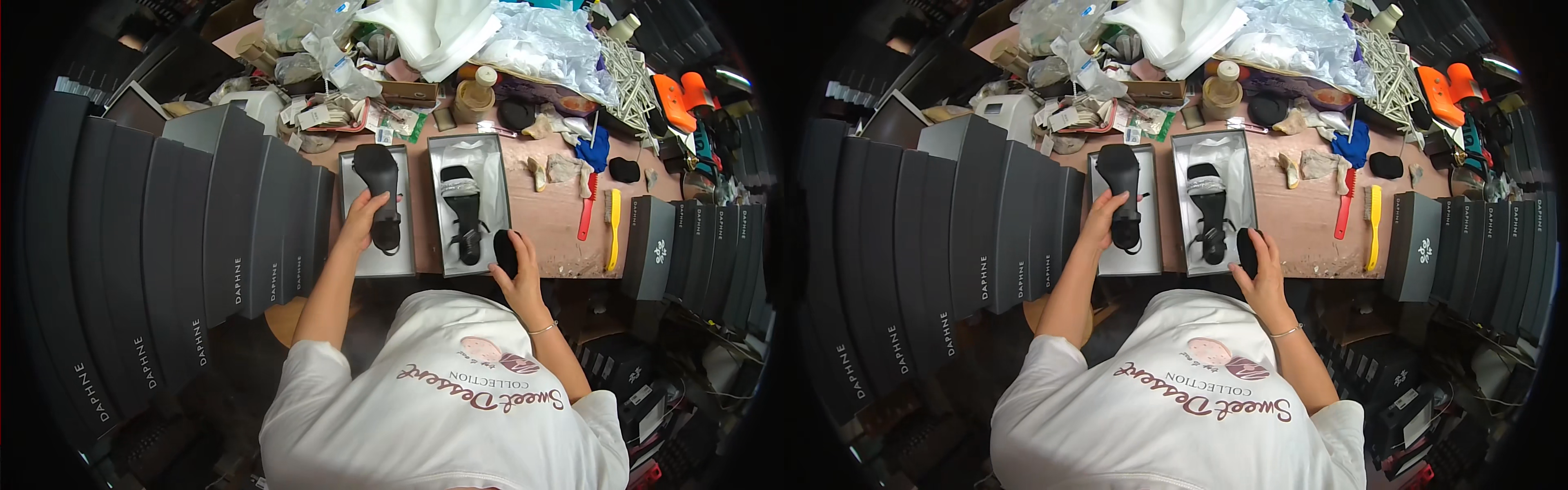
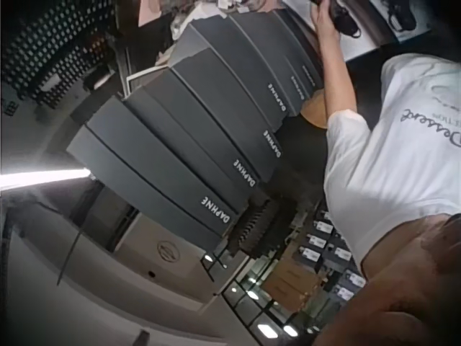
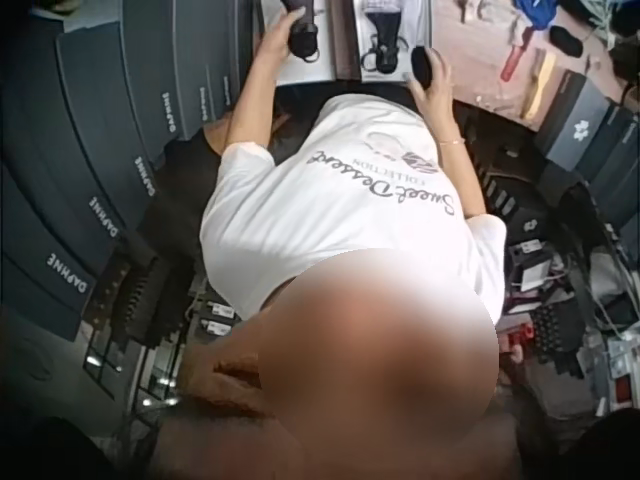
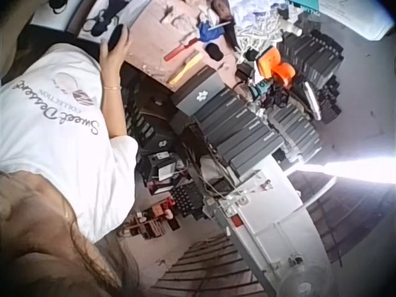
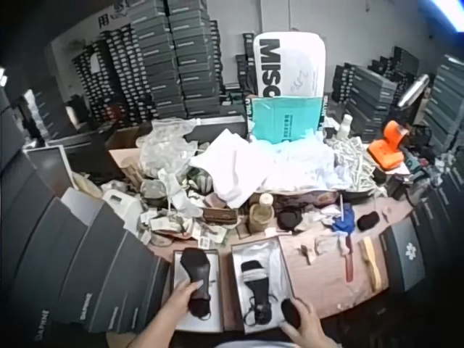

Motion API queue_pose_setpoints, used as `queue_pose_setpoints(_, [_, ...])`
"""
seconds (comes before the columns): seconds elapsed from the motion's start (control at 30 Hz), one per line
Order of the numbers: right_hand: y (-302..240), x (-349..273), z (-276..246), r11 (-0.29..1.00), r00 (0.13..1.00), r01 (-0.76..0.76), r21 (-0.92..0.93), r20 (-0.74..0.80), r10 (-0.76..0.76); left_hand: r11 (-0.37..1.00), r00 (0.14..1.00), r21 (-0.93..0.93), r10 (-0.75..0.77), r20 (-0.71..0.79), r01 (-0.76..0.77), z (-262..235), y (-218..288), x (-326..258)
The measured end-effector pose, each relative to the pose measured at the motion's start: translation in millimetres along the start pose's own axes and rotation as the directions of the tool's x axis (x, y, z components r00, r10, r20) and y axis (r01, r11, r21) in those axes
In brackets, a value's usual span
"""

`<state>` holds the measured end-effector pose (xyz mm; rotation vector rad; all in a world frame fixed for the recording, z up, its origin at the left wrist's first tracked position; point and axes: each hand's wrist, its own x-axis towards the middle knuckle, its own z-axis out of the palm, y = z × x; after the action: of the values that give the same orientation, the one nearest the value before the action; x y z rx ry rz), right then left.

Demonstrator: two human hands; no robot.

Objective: Inspecting and packing shoes into boxes with protective materials.

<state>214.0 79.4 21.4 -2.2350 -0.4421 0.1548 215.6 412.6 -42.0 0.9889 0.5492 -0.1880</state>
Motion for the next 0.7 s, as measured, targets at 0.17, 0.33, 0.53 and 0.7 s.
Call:
queue_pose_setpoints(0.17, [-34, 5, -16, 0.923, 0.995, -0.076, 0.378, -0.026, 0.093, 0.981, 0.985, -0.162, 0.130, 0.115, -0.110, 55, 18, -28])
queue_pose_setpoints(0.33, [-94, 42, 17, 0.903, 0.901, 0.368, 0.222, 0.156, -0.405, 0.961, 0.973, -0.275, 0.054, 0.226, 0.011, 102, 11, -50])
queue_pose_setpoints(0.53, [-5, 27, -4, 0.976, 0.969, 0.218, 0.004, 0.120, -0.217, 0.983, 0.985, 0.059, 0.174, -0.013, -0.173, 40, 24, -42])
queue_pose_setpoints(0.7, [26, 75, -10, 0.968, 0.981, 0.162, -0.192, -0.078, -0.179, 0.209, 0.960, 0.973, 0.279, 0.036, -0.097, -1, 6, -20])
